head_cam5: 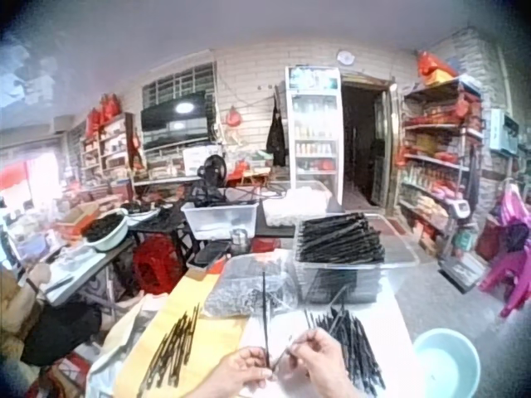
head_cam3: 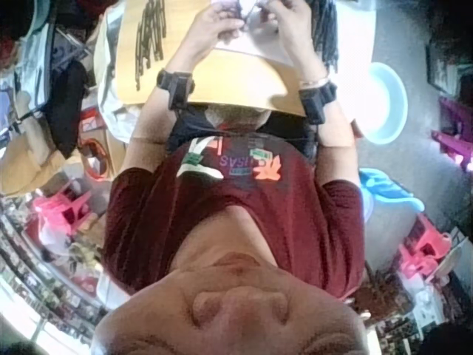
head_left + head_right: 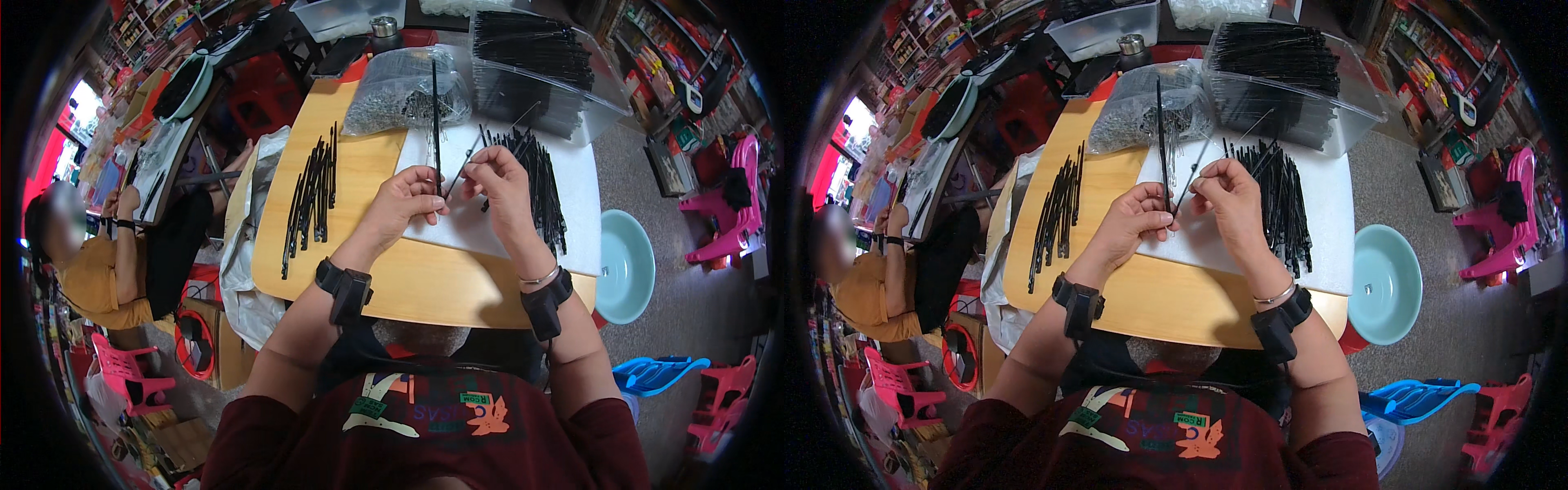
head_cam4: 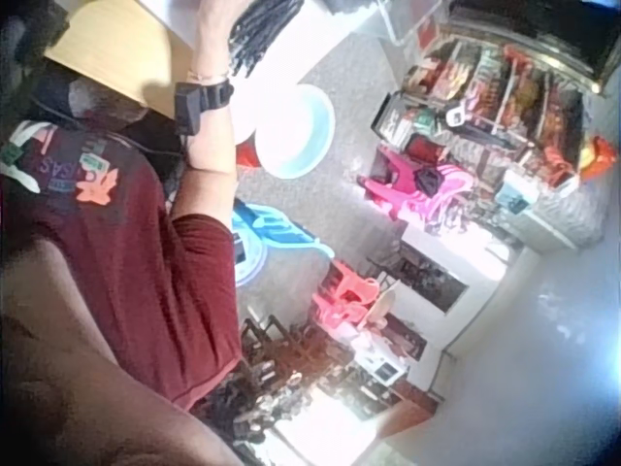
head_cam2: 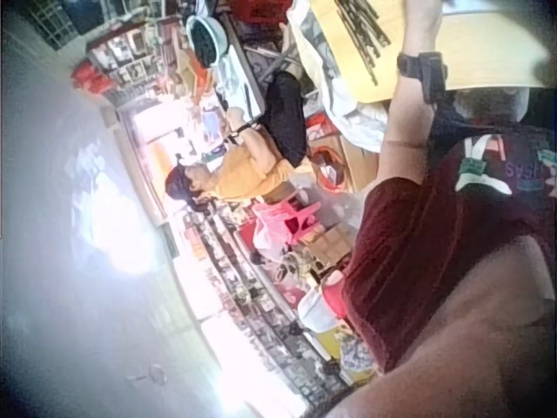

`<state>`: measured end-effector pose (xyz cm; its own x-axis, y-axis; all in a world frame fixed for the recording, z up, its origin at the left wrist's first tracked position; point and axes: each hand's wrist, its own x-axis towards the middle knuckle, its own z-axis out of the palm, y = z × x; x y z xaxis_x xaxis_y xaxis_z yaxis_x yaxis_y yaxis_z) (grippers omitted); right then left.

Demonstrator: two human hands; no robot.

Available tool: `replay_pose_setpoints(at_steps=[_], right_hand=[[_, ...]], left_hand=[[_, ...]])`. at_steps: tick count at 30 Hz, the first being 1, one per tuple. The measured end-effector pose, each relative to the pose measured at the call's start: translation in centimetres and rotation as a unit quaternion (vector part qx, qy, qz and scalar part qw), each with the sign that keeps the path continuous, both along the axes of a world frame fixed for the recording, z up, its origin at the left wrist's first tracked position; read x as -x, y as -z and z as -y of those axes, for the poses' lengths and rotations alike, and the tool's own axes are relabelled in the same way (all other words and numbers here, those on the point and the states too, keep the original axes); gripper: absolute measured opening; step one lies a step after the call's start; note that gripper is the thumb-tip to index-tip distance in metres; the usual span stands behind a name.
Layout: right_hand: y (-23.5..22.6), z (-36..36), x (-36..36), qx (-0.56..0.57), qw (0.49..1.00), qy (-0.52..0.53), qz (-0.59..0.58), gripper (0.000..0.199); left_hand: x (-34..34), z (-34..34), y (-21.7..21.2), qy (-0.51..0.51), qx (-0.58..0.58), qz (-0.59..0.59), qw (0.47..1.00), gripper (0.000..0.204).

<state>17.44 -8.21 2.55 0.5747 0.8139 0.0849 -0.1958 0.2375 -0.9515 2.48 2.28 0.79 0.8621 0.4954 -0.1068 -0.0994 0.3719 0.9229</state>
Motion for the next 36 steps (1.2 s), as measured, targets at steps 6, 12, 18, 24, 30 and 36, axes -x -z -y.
replay_pose_setpoints(at_steps=[6,12,18,24,30,36], right_hand=[[-0.2,0.0,0.2,0.028,0.992,-0.062,-0.104,0.004],[-0.1,-0.1,0.4,0.051,0.989,-0.078,-0.115,0.002],[-0.1,-0.1,0.3,0.061,0.988,-0.079,-0.121,0.003],[0.2,0.0,0.1,0.066,0.982,-0.104,-0.142,0.008],[-0.2,0.1,0.1,0.078,0.982,-0.091,-0.146,0.007],[-0.2,0.2,1.2,0.037,0.996,-0.069,-0.029,0.003]], left_hand=[[0.0,-0.2,0.1,0.013,0.004,0.012,1.000,0.036],[0.2,-0.3,0.1,0.021,0.008,0.022,1.000,0.036],[0.2,-0.2,0.1,0.027,0.002,0.012,1.000,0.036],[0.1,-0.2,0.1,0.044,-0.008,0.019,0.999,0.034],[0.2,-0.2,0.1,0.047,-0.020,0.015,0.999,0.030],[0.3,-0.1,0.1,0.020,-0.017,0.019,0.999,0.014]])
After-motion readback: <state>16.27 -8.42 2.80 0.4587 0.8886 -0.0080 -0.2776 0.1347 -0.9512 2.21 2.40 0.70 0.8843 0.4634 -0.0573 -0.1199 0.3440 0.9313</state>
